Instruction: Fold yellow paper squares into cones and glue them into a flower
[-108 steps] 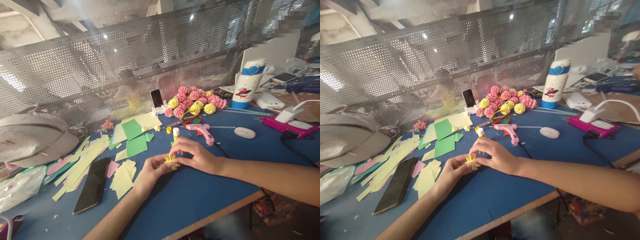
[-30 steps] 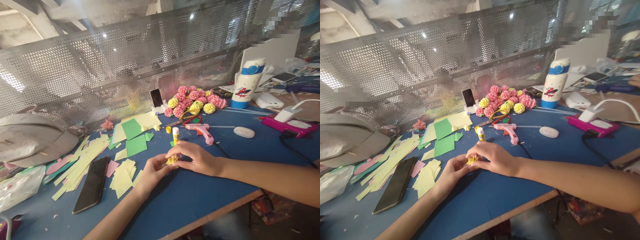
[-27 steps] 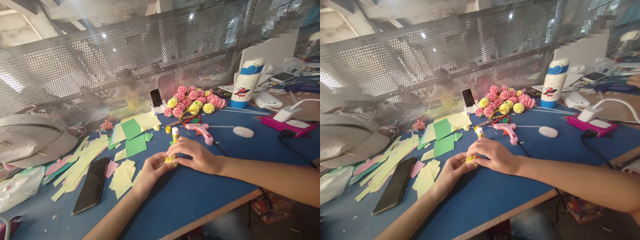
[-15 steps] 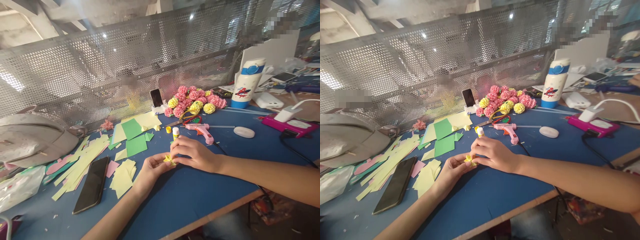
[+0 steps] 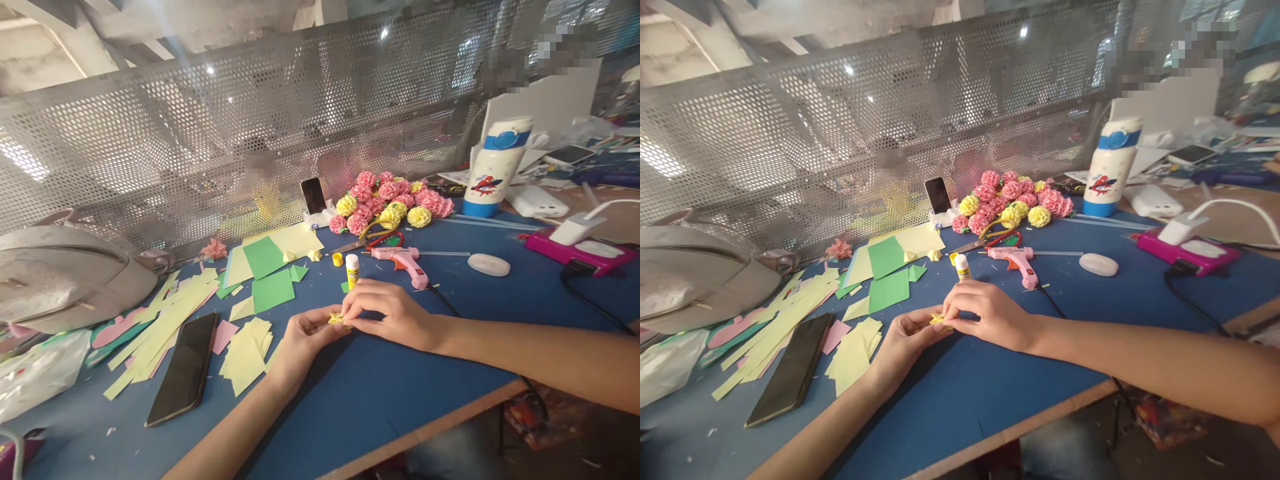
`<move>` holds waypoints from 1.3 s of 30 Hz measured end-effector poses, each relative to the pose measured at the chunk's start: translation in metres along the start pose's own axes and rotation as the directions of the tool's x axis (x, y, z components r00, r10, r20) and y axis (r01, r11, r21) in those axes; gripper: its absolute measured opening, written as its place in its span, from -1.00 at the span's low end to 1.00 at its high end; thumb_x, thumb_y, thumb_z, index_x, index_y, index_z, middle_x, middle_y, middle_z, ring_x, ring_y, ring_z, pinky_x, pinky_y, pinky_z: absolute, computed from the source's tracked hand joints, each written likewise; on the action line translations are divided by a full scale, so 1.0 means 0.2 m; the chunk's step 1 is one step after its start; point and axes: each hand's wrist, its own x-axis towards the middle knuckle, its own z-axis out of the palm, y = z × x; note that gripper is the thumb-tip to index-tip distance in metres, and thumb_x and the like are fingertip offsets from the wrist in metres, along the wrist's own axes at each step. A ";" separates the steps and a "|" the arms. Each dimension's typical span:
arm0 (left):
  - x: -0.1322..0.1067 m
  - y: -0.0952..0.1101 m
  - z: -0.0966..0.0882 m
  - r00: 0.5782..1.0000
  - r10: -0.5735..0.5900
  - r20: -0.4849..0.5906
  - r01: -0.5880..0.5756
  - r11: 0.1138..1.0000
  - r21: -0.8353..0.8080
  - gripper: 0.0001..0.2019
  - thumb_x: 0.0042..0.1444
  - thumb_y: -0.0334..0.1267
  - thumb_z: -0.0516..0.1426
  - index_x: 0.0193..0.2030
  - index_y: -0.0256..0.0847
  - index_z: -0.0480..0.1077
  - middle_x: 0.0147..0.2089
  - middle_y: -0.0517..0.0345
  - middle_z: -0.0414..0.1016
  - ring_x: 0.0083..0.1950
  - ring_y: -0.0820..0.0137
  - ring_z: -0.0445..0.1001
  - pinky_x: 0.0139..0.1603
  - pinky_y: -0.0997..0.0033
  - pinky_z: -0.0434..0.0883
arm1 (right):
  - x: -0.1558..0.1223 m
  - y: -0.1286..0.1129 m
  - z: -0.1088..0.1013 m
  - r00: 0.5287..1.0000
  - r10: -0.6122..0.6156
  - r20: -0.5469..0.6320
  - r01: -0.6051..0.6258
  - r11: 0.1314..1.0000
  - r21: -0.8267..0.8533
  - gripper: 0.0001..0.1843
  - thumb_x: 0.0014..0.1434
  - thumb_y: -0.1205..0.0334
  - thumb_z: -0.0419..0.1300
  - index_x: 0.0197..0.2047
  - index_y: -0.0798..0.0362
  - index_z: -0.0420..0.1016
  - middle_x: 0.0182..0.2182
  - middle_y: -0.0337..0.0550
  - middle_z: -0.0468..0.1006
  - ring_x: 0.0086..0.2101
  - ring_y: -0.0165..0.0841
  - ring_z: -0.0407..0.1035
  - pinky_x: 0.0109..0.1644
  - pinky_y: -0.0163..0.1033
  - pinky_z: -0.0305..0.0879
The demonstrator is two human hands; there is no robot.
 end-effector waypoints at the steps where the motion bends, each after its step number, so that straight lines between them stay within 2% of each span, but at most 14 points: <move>1: 0.00 0.00 0.00 1.000 0.001 0.001 -0.001 1.000 -0.003 -0.63 0.10 -0.16 0.33 0.01 -0.29 0.56 -0.06 -0.01 0.65 -0.01 0.21 0.58 0.18 0.24 0.41 | 0.00 0.00 0.00 1.000 -0.003 0.001 0.003 1.000 0.004 -0.89 0.31 0.31 0.20 -0.29 0.07 0.49 -0.29 -0.11 0.58 -0.26 -0.36 0.45 -0.04 -0.17 0.39; 5: 0.00 0.01 0.01 1.000 -0.002 0.025 0.003 1.000 -0.014 -0.57 0.08 -0.15 0.35 0.06 -0.28 0.52 -0.03 -0.02 0.63 -0.01 0.23 0.58 0.15 0.25 0.43 | 0.01 0.00 -0.01 0.999 -0.035 0.023 0.034 0.999 0.039 -0.93 0.33 0.31 0.19 -0.21 0.07 0.51 -0.25 -0.09 0.60 -0.21 -0.35 0.46 -0.02 -0.16 0.38; 9: 0.00 0.03 0.02 0.999 -0.004 0.040 0.004 1.000 -0.017 -0.61 0.02 -0.18 0.39 -0.04 -0.32 0.55 -0.08 -0.05 0.63 -0.04 0.22 0.59 0.10 0.29 0.45 | 0.01 0.00 -0.03 0.998 -0.052 0.029 0.051 0.997 0.054 -0.91 0.33 0.35 0.18 -0.13 0.06 0.50 -0.18 -0.08 0.61 -0.15 -0.34 0.47 0.02 -0.16 0.39; 13: 0.00 0.01 0.01 1.000 0.001 0.013 0.000 0.999 -0.040 -0.63 0.08 -0.16 0.35 0.00 -0.25 0.52 -0.07 0.01 0.63 0.00 0.25 0.58 0.17 0.23 0.43 | 0.01 0.01 -0.05 0.999 -0.042 0.021 0.043 0.999 -0.030 -0.91 0.34 0.34 0.16 -0.13 0.06 0.50 -0.19 -0.09 0.56 -0.13 -0.33 0.44 0.02 -0.15 0.37; 18: 0.00 0.00 -0.01 1.000 0.000 -0.003 0.000 0.999 -0.038 -0.61 0.07 -0.14 0.35 0.00 -0.29 0.54 -0.06 -0.04 0.64 -0.02 0.24 0.59 0.16 0.22 0.44 | 0.01 0.03 -0.05 0.997 -0.037 0.061 0.047 0.985 -0.165 -0.90 0.35 0.28 0.16 -0.14 0.04 0.52 -0.21 -0.12 0.52 -0.18 -0.33 0.37 -0.01 -0.15 0.33; 24: -0.01 0.02 0.00 1.000 0.002 0.024 -0.001 0.999 -0.039 -0.66 0.11 -0.15 0.33 -0.03 -0.30 0.57 -0.10 -0.05 0.65 -0.06 0.25 0.60 0.14 0.25 0.45 | 0.01 0.03 -0.06 0.995 -0.018 0.103 0.039 0.977 -0.209 -0.89 0.36 0.26 0.14 -0.14 0.04 0.50 -0.21 -0.12 0.49 -0.18 -0.31 0.33 -0.02 -0.15 0.30; 28: -0.01 0.02 0.00 1.000 0.007 0.025 -0.006 0.999 -0.035 -0.67 0.11 -0.16 0.33 -0.04 -0.30 0.58 -0.13 -0.03 0.65 -0.09 0.28 0.60 0.11 0.29 0.47 | 0.01 0.03 -0.05 0.992 -0.022 0.127 0.047 0.980 -0.194 -0.87 0.37 0.27 0.12 -0.17 0.05 0.50 -0.20 -0.11 0.48 -0.18 -0.32 0.32 0.01 -0.14 0.30; 31: -0.01 0.01 0.01 1.000 0.008 0.015 -0.007 0.999 -0.031 -0.68 0.10 -0.15 0.34 -0.05 -0.29 0.59 -0.14 -0.01 0.65 -0.10 0.29 0.60 0.11 0.30 0.47 | 0.00 0.02 -0.04 0.992 0.019 0.126 0.001 0.988 -0.154 -0.89 0.36 0.26 0.14 -0.13 0.03 0.50 -0.19 -0.10 0.48 -0.16 -0.31 0.33 0.04 -0.13 0.31; 34: 0.00 0.01 0.01 1.000 0.008 -0.005 -0.008 1.000 -0.025 -0.67 0.07 -0.15 0.35 -0.05 -0.27 0.59 -0.11 0.01 0.65 -0.08 0.26 0.60 0.11 0.30 0.46 | -0.01 0.01 -0.02 0.995 0.050 0.086 -0.042 0.995 -0.093 -0.92 0.33 0.25 0.19 -0.16 0.04 0.50 -0.21 -0.10 0.50 -0.16 -0.31 0.36 0.04 -0.12 0.32; 39: 0.00 0.01 0.01 1.000 0.009 -0.027 -0.009 1.000 -0.018 -0.66 0.05 -0.15 0.36 -0.06 -0.27 0.60 -0.09 0.02 0.66 -0.08 0.25 0.60 0.11 0.30 0.46 | 0.00 0.00 0.00 0.999 0.035 0.011 -0.034 0.999 -0.032 -0.92 0.31 0.29 0.21 -0.25 0.05 0.50 -0.25 -0.11 0.54 -0.21 -0.33 0.41 -0.01 -0.14 0.35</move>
